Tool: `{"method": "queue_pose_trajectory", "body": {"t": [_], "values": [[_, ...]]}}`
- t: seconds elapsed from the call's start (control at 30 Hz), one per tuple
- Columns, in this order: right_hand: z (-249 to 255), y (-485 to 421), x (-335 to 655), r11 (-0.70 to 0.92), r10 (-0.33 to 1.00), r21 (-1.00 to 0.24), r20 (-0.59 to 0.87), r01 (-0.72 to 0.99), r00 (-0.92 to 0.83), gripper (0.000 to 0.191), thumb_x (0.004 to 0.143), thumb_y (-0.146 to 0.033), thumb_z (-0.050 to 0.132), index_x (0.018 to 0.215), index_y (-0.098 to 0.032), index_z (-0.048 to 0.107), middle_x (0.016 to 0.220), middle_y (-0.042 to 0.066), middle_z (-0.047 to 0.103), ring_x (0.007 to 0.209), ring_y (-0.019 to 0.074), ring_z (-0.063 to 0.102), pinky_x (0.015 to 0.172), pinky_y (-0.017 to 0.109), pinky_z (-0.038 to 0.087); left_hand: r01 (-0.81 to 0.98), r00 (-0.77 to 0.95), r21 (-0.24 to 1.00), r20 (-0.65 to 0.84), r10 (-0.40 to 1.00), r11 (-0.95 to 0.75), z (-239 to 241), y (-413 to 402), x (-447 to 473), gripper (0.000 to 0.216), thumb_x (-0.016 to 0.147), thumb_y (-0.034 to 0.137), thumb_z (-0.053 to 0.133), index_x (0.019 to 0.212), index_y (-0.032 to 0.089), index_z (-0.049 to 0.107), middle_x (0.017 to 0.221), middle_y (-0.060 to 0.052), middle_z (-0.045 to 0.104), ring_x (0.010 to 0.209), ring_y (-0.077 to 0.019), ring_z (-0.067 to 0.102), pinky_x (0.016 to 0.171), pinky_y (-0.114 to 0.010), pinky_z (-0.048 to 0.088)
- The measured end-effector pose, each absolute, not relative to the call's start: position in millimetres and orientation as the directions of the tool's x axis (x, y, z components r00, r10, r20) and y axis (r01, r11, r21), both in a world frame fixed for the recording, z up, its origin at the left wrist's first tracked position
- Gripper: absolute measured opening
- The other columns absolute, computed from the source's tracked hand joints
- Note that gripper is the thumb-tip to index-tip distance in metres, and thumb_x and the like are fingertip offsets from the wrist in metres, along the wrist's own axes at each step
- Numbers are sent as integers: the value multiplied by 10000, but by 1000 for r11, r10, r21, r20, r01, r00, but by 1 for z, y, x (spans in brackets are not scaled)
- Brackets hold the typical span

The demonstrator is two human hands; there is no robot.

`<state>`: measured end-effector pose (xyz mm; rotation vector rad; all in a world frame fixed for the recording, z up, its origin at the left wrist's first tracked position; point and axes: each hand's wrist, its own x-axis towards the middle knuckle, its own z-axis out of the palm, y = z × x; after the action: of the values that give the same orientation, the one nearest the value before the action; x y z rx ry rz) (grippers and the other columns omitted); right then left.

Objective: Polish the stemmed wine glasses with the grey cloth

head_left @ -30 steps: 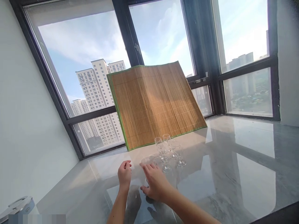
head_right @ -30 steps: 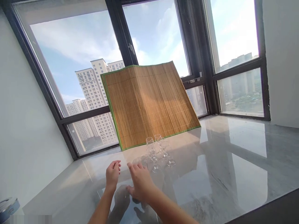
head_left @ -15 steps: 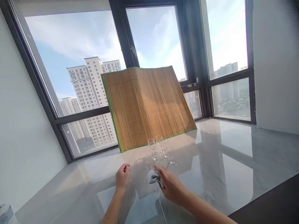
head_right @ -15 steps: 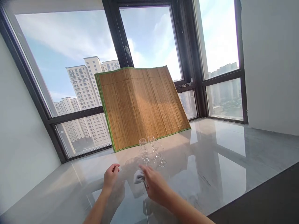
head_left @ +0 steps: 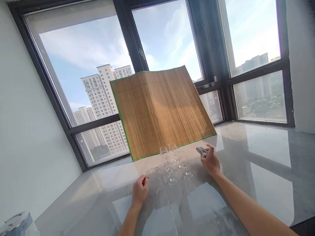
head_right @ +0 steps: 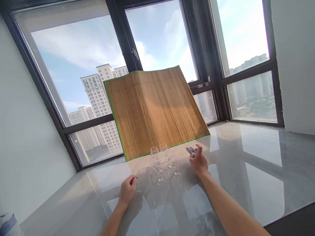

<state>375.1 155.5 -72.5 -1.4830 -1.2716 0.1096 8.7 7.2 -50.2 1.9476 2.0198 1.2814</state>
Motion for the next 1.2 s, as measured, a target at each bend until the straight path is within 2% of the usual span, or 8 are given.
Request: {"method": "queue_pose_trajectory", "body": {"t": [0.27, 0.4, 0.5, 0.57, 0.73, 0.9, 1.07, 1.2], "values": [[-68, 153, 371, 275, 771, -747, 547, 605, 325, 560, 803, -213, 476, 1336, -209, 303, 1046, 83, 619, 766, 207, 610, 624, 292, 398, 737, -124, 624, 502, 856, -259, -34, -2, 36, 376, 843, 501, 476, 798, 198, 694, 789, -63, 672, 723, -196, 578, 646, -279, 434], [-68, 151, 365, 285, 796, -741, 536, 608, 280, 560, 804, -185, 481, 1335, -220, 306, 1061, 82, 619, 783, 204, 621, 639, 290, 396, 749, -234, 650, 441, 866, -129, -42, 13, 56, 429, 745, 523, 607, 985, 179, 698, 816, -48, 661, 734, -197, 581, 718, -305, 450], [-69, 151, 364, 285, 808, -743, 526, 605, 265, 555, 815, -180, 481, 1341, -221, 308, 1077, 80, 619, 783, 201, 625, 638, 286, 391, 786, -181, 605, 423, 888, -128, -51, 28, 78, 500, 682, 504, 672, 1065, 182, 679, 886, -50, 649, 872, -228, 596, 812, -324, 445], [-69, 152, 364, 282, 810, -746, 522, 603, 267, 572, 812, -175, 485, 1352, -216, 302, 1080, 77, 619, 786, 201, 626, 640, 286, 392, 800, -112, 579, 401, 909, -156, -56, 35, 92, 475, 671, 486, 689, 1034, 179, 675, 915, -53, 633, 921, -234, 582, 851, -333, 432], [-69, 153, 364, 276, 827, -750, 504, 601, 249, 606, 800, -167, 510, 1367, -217, 303, 1088, 69, 623, 804, 194, 624, 670, 284, 405, 823, -27, 549, 297, 954, -147, -64, 42, 114, 364, 706, 423, 679, 962, 165, 674, 906, -58, 608, 877, -225, 555, 822, -341, 413], [-71, 154, 366, 282, 827, -756, 503, 590, 250, 598, 804, -171, 504, 1368, -206, 308, 1096, 84, 619, 816, 199, 616, 677, 289, 400, 815, 5, 548, 320, 947, -190, -68, 40, 114, 191, 756, 351, 640, 824, 176, 671, 856, -56, 616, 901, -230, 553, 835, -337, 401], [-73, 155, 369, 292, 824, -755, 510, 588, 246, 587, 797, -188, 504, 1356, -209, 326, 1093, 91, 621, 798, 206, 611, 646, 284, 373, 828, -58, 540, 349, 935, -150, -62, 32, 74, 225, 859, 339, 522, 796, 183, 672, 858, -66, 655, 836, -207, 587, 776, -305, 410], [-73, 154, 371, 293, 832, -751, 505, 591, 229, 572, 803, -210, 497, 1349, -207, 328, 1080, 92, 620, 775, 203, 603, 617, 274, 354, 863, -354, 479, 349, 867, 160, -51, 27, 17, 262, 902, 317, 472, 804, 178, 672, 898, -96, 704, 907, -214, 625, 779, -276, 417]]}}
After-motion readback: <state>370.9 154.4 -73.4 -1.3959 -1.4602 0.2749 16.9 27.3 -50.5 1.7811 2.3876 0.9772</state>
